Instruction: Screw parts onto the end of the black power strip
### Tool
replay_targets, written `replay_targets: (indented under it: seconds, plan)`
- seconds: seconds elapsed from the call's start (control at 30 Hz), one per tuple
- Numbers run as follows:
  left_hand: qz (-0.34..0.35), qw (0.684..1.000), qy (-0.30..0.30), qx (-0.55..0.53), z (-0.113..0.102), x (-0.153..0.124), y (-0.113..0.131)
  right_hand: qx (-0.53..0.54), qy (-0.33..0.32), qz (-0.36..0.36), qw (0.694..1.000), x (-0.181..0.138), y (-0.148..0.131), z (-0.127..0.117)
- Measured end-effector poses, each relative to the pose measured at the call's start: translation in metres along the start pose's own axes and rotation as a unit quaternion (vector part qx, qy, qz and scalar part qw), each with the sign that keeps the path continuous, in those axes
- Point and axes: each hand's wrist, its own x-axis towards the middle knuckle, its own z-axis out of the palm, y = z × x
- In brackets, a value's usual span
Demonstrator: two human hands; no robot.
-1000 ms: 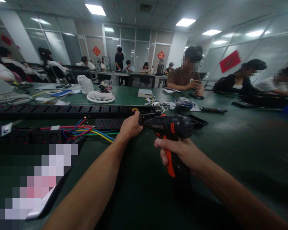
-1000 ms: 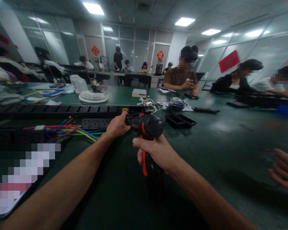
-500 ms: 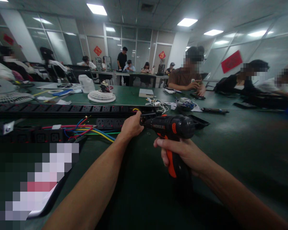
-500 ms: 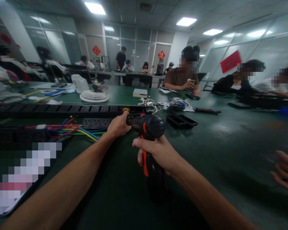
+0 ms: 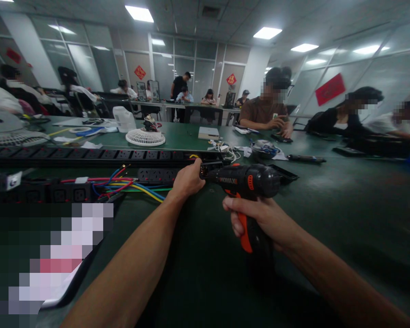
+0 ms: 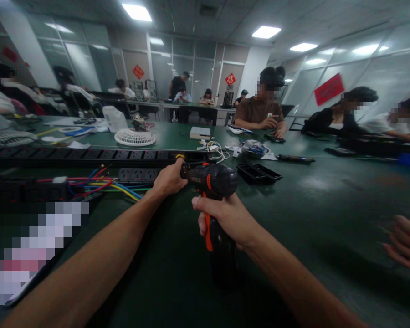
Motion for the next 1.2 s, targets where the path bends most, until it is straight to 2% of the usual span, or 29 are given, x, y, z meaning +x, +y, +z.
replay_targets:
  seconds: [0.8, 1.0, 1.2]
  plan:
    - [0.011, 1.000, 0.018, 0.006, 0.0028, 0.0008, -0.0018, -0.005, 0.001, 0.000, 1.000, -0.0015, -0.0011, 0.0002]
    - [-0.003, 1.000, -0.001, 0.009, -0.0002, -0.0007, 0.0006, -0.010, 0.012, 0.001, 1.000, -0.0009, -0.0033, 0.0021]
    - [0.002, 1.000, 0.004, -0.008, -0.0003, -0.0007, 0.0002, -0.011, 0.005, -0.004, 1.000, -0.0011, -0.0010, 0.0006]
